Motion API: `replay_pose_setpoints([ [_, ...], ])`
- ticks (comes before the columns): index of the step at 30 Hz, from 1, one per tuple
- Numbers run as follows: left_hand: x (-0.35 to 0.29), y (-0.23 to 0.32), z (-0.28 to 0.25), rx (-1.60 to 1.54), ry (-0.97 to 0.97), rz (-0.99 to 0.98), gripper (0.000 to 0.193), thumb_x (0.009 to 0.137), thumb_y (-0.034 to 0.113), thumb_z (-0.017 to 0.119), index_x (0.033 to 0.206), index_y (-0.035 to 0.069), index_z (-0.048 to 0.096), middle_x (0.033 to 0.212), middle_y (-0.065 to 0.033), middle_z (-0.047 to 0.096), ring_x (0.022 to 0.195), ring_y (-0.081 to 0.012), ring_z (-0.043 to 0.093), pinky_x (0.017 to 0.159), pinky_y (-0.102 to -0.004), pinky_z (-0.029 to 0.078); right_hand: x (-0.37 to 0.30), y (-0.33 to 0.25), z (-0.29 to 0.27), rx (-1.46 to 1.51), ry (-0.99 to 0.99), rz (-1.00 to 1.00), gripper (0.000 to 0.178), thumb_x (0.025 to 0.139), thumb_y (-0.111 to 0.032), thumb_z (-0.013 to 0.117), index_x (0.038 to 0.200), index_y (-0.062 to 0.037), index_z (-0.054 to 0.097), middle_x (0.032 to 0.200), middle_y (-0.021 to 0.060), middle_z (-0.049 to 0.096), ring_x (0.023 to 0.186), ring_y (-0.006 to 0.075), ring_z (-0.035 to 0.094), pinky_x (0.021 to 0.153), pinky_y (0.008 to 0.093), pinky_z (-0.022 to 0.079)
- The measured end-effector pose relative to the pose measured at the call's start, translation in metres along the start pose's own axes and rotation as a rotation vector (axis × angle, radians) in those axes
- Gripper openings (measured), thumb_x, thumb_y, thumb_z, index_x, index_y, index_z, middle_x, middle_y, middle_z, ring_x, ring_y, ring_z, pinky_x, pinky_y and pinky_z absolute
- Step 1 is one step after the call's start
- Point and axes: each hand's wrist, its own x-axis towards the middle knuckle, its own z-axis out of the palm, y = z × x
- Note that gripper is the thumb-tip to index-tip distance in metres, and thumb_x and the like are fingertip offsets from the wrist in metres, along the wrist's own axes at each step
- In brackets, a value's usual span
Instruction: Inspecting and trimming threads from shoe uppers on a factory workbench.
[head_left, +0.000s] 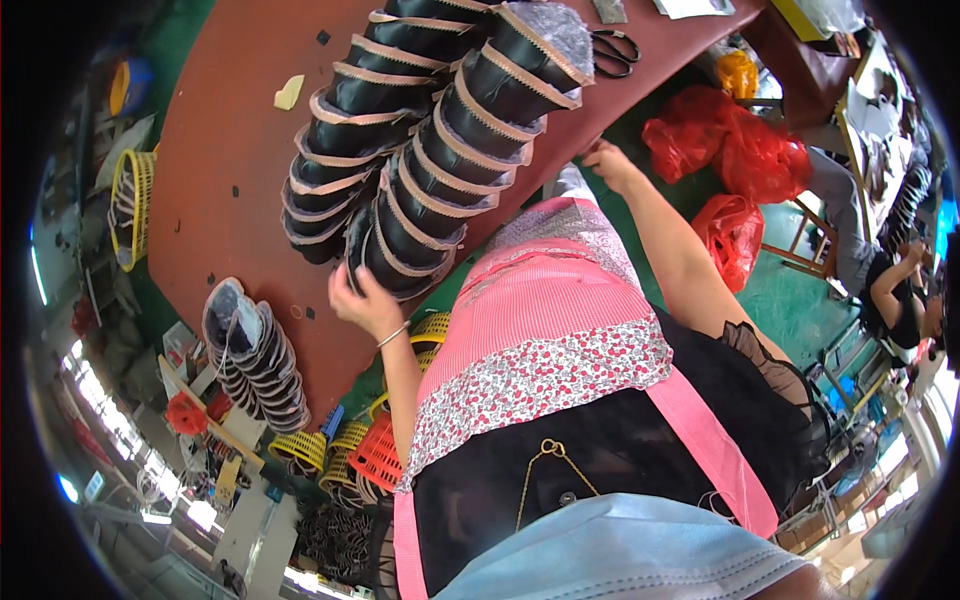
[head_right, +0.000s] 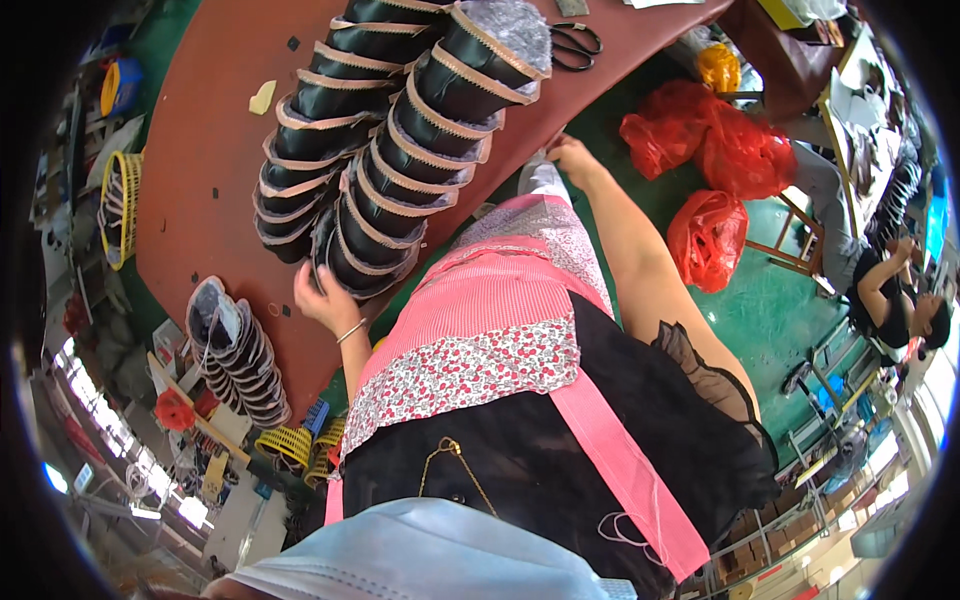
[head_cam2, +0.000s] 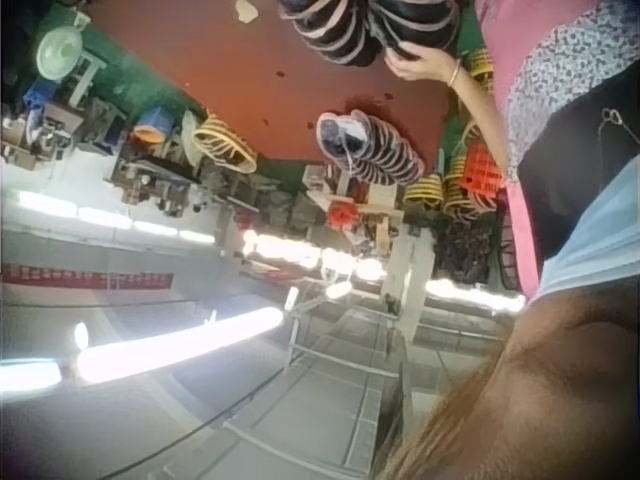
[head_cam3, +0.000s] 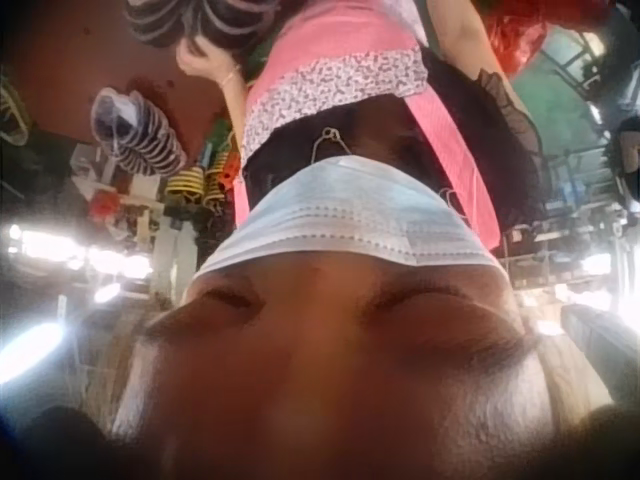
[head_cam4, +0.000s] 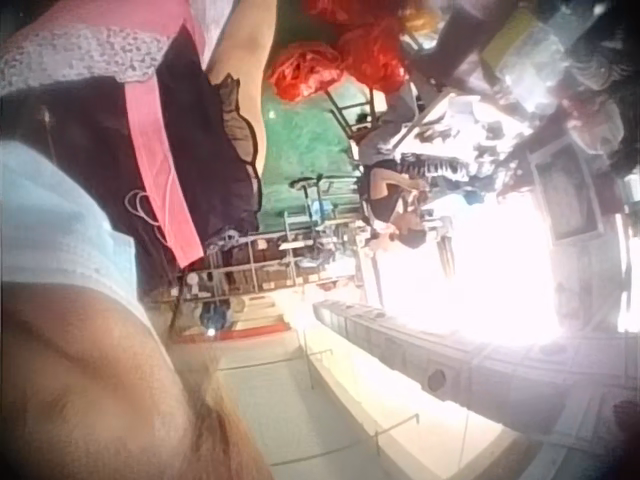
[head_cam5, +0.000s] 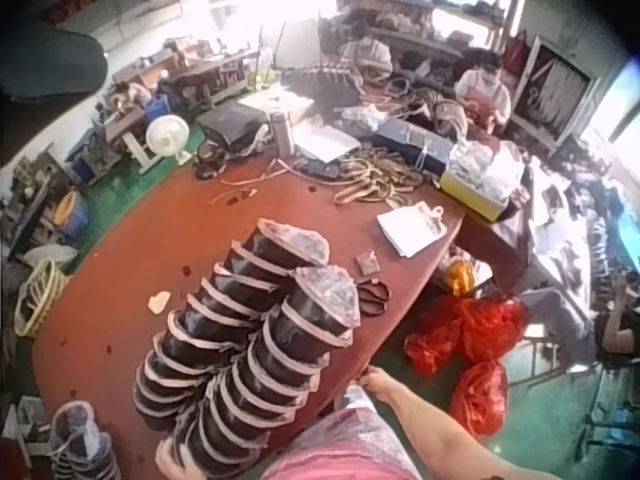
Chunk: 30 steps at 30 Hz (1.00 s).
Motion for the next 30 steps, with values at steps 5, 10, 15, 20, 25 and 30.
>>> replay_pose_setpoints([
  [5, -0.008, 0.106, 0.009, -0.893, -1.03, -0.354, 0.024, 0.103, 0.015, 0.059, 0.121, 0.001, 0.064, 0.107, -0.0068, 0.07, 0.097, -0.0132, 0.066, 0.086, -0.025, 0.053, -0.085, 0.014, 0.083, -0.013, -0.504, 0.222, 0.029, 0.094, -0.022, 0.068, 0.115, -0.0021, 0.069, 0.112, 0.0085, 0.07, 0.107, 0.0229, 0.065, 0.094, 0.0378, 0.054],
  [10, -0.025, 0.146, 0.046, -1.037, -1.472, -0.892, 0.05, 0.108, 0.041, 0.043, 0.133, 0.0, 0.058, 0.13, -0.0139, 0.065, 0.122, -0.0232, 0.061, 0.106, -0.0354, 0.046, -0.177, -0.088, 0.119, 0.456, -0.645, 0.023, 0.032, 0.102, -0.02, 0.056, 0.12, 0.0065, 0.064, 0.123, 0.0157, 0.066, 0.116, 0.0251, 0.063, 0.104, 0.0355, 0.049],
  [15, 0.014, 0.186, 0.036, -1.716, -1.015, -0.975, 0.042, 0.108, 0.034, 0.047, 0.133, 0.001, 0.055, 0.124, -0.0084, 0.065, 0.117, -0.0156, 0.059, 0.103, -0.0326, 0.044, -0.2, -0.151, 0.109, 0.506, -0.619, -0.063, 0.035, 0.104, -0.021, 0.054, 0.123, 0.0079, 0.059, 0.123, 0.0162, 0.066, 0.117, 0.0233, 0.063, 0.098, 0.0336, 0.053],
  [20, 0.041, 0.22, 0.005, -1.522, -0.953, -0.355, 0.031, 0.108, 0.024, 0.048, 0.116, -0.001, 0.064, 0.084, -0.0006, 0.061, 0.082, -0.0089, 0.058, 0.081, -0.0242, 0.046, -0.216, -0.195, 0.11, -0.573, -0.047, -0.358, 0.035, 0.105, -0.027, 0.052, 0.119, 0.003, 0.064, 0.12, 0.0149, 0.066, 0.112, 0.0246, 0.065, 0.094, 0.036, 0.052],
  [25, 0.031, 0.246, 0.033, -1.368, -1.059, -0.378, 0.029, 0.107, 0.02, 0.049, 0.11, -0.002, 0.067, 0.08, -0.0018, 0.065, 0.073, -0.007, 0.059, 0.072, -0.0211, 0.048, -0.219, -0.25, 0.123, -0.38, -0.546, -0.44, 0.028, 0.103, -0.013, 0.054, 0.124, 0.0027, 0.062, 0.12, 0.0159, 0.064, 0.112, 0.024, 0.063, 0.096, 0.0343, 0.049],
  [30, 0.031, 0.279, 0.078, -1.431, -0.998, -0.577, 0.028, 0.106, 0.019, 0.05, 0.112, -0.002, 0.067, 0.086, -0.0044, 0.069, 0.079, -0.0104, 0.066, 0.074, -0.0221, 0.052, -0.175, -0.275, 0.108, -0.492, -0.513, -0.751, 0.02, 0.101, -0.006, 0.057, 0.112, 0.005, 0.069, 0.108, 0.0113, 0.072, 0.101, 0.017, 0.066, 0.09, 0.0287, 0.051],
])
